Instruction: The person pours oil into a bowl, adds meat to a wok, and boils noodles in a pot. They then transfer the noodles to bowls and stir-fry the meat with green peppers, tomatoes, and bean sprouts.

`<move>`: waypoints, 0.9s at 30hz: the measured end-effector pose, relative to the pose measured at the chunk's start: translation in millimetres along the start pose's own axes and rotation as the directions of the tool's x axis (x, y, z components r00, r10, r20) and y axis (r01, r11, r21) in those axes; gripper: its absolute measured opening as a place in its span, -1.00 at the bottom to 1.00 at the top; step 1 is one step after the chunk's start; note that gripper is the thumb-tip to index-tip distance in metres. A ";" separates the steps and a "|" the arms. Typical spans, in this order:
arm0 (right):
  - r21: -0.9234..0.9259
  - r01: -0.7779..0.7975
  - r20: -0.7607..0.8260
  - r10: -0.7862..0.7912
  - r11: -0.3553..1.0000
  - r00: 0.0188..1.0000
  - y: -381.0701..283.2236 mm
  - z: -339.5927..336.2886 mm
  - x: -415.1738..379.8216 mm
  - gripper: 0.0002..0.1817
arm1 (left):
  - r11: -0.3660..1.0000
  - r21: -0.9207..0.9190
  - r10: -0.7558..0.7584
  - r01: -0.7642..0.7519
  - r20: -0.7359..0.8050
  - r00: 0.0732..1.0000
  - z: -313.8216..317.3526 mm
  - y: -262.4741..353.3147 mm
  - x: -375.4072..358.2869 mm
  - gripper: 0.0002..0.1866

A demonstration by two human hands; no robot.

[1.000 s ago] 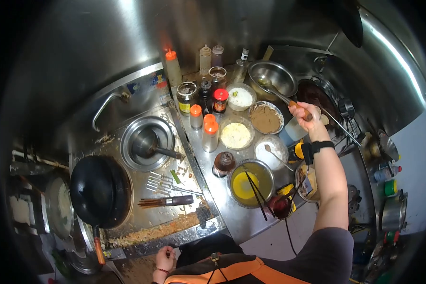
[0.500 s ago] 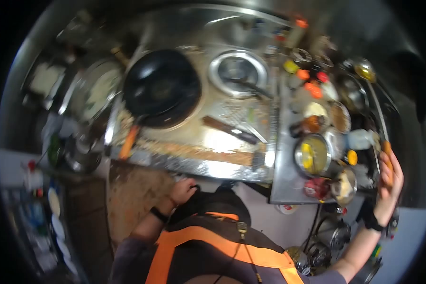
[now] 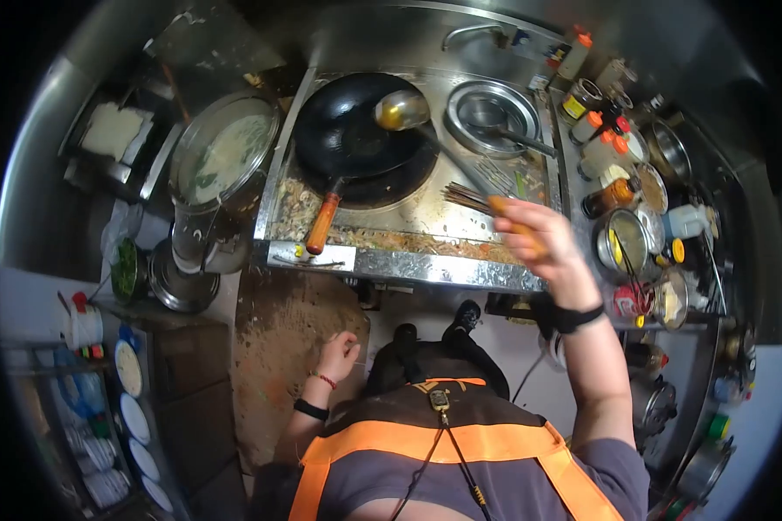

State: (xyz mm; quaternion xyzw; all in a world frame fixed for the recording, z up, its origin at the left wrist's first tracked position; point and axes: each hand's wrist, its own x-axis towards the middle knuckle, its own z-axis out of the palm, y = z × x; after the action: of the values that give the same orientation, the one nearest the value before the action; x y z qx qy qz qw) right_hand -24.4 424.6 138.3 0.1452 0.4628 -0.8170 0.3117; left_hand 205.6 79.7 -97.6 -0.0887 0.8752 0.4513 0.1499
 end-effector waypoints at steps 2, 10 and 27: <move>-0.345 0.040 -0.013 -0.047 0.938 0.999 33.3 14.3 32.5 -0.52 | 0.998 0.009 -0.064 0.064 -0.002 0.998 1.4 -5.9 -8.9 -0.81; -0.997 0.041 0.066 -0.468 -0.064 0.881 128.0 -11.5 100.2 -0.77 | 0.991 0.084 0.083 -0.107 0.251 0.964 66.3 1.2 5.8 -0.80; -0.689 -0.333 -0.715 -0.680 0.644 0.166 260.3 -603.4 -418.5 -0.68 | 0.753 0.189 0.162 -0.631 0.875 0.456 522.9 322.2 -32.4 -0.78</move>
State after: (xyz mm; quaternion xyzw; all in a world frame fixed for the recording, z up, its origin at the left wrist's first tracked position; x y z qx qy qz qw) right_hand 431.9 994.3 -134.4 0.4242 0.8444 -0.2954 -0.1406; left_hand 237.7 693.2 -127.0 0.3869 0.7800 0.2227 0.4386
